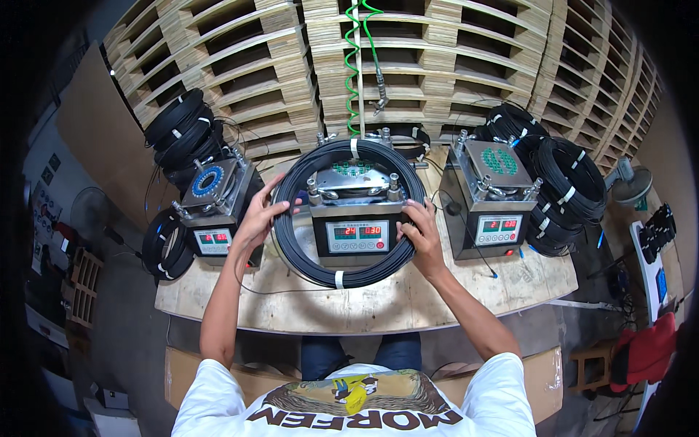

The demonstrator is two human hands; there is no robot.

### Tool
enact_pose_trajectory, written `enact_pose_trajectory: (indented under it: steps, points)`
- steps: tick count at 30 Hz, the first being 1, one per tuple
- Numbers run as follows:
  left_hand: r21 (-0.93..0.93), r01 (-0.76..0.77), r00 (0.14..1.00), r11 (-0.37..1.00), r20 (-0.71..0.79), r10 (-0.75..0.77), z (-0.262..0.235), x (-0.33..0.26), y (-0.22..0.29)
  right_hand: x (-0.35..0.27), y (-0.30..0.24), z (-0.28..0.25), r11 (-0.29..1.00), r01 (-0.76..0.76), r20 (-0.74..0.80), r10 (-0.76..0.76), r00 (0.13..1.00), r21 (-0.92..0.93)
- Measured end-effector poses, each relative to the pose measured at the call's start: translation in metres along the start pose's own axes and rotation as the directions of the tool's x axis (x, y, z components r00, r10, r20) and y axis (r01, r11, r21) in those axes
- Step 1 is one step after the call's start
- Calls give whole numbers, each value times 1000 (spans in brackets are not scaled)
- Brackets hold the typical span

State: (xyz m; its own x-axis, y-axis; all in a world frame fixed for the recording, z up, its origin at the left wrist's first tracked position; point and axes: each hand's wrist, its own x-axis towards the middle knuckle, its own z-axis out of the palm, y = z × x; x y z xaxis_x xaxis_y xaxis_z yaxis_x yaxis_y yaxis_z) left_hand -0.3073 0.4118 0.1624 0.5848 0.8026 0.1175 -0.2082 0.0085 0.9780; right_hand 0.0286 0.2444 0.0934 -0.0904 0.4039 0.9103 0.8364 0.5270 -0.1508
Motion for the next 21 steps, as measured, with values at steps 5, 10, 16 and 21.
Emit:
enact_pose_trajectory:
  steps: [5,10,16,21]
  points:
    - [13,-168,985,986,-38,168,-2,0,-37,-9,14,-9,987,96,201,-69,977,-129]
    - [39,-245,968,969,-41,247,-3,1,-55,-14,29,-16,947,213,326,-127,937,-242]
    - [8,-249,967,968,-50,249,-1,3,-50,-4,38,-20,878,363,425,-212,880,-313]
    - [34,-261,965,965,-30,262,6,3,-42,-4,42,-19,891,273,373,-129,919,-364]
